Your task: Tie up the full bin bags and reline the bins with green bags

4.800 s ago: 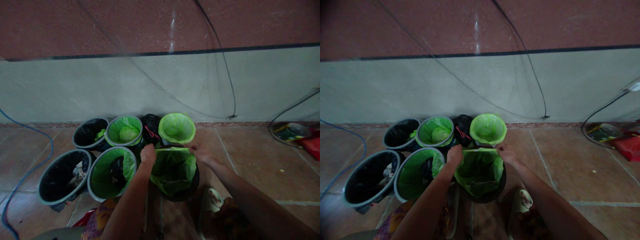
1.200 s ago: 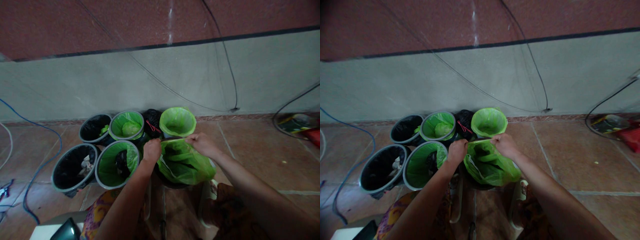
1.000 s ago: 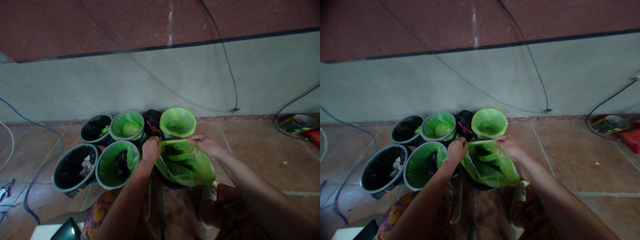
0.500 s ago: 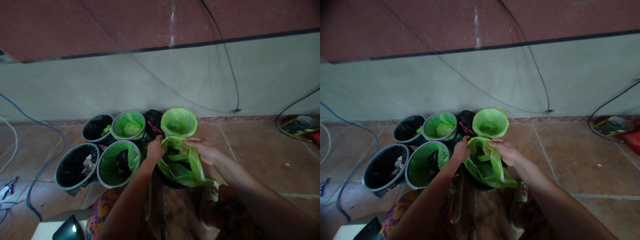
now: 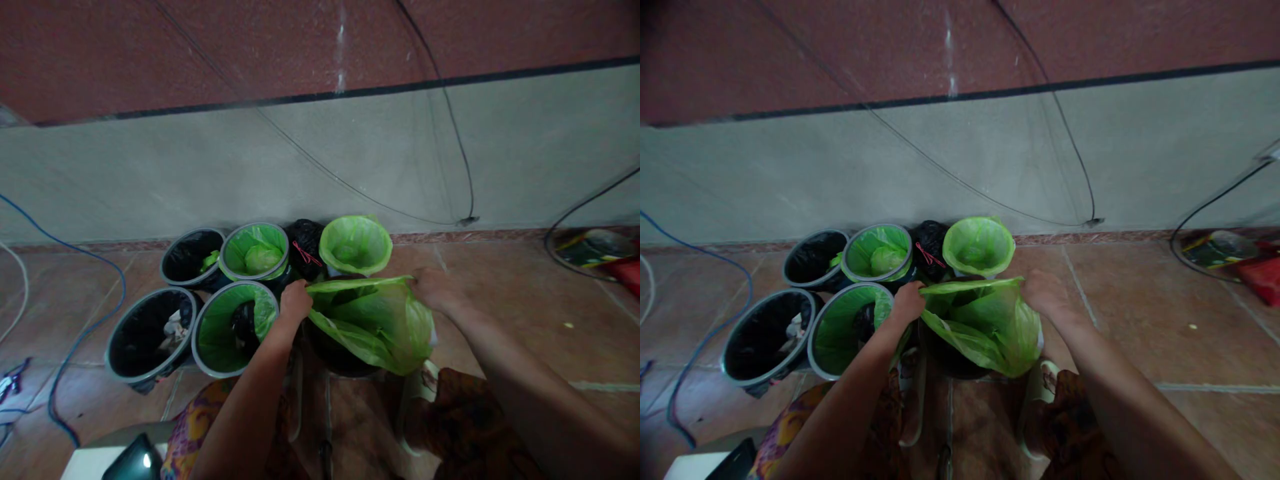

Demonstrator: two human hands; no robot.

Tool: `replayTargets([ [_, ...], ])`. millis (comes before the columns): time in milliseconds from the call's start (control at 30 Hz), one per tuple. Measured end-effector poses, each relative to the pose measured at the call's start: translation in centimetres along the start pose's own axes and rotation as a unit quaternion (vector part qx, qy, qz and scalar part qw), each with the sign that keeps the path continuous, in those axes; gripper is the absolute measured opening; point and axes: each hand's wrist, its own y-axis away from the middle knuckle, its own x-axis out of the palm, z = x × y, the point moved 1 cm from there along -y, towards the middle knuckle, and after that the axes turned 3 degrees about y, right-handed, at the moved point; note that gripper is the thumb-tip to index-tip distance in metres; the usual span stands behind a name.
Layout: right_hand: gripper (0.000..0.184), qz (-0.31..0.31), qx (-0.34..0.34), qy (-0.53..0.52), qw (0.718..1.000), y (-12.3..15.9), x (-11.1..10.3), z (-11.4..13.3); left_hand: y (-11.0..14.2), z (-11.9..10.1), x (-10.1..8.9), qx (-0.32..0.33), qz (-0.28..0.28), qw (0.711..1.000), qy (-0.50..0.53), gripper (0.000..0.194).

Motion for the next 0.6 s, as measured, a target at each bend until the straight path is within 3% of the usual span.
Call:
replayTargets([
  [67, 0.026, 0.058, -0.028, 0.022, 0.998, 0.2, 0.5, 0.1, -0.1, -0.2, 0.0, 0.006, 0.000, 1.000, 0.016, 0.038],
  [133, 0.038, 0.092, -0.052, 0.024, 0.994, 0.6, 0.8, 1.0, -0.1, -0.5, 0.1, 0.020, 0.003, 1.000, 0.021, 0.040],
  [233, 0.071, 0.065, -0.095, 0.007, 0.993, 1.4, 0.8, 3.4, 0.0, -1.2, 0.3, 0.050, 0.010, 0.999, 0.018, 0.039],
  [333, 0.085, 0.023, -0.175, -0.033, 0.984, 2.1, 1.0, 6.0, 0.2, -1.6, 0.4, 0.079, 0.009, 0.997, 0.019, 0.036],
  [433, 0.069, 0.013, -0.193, -0.019, 0.981, 2.2, 1.6, 7.6, 0.3, -1.7, 0.3, 0.100, 0.007, 0.995, 0.019, 0.032],
  [533, 0.034, 0.042, -0.155, 0.012, 0.987, 1.7, 2.2, 7.5, 0.4, -1.6, 0.2, 0.098, 0.007, 0.995, 0.004, 0.030],
  [600, 0.028, 0.056, -0.116, 0.025, 0.991, 1.2, 2.5, 6.7, 0.6, -1.4, 0.1, 0.093, 0.002, 0.996, -0.014, 0.031],
])
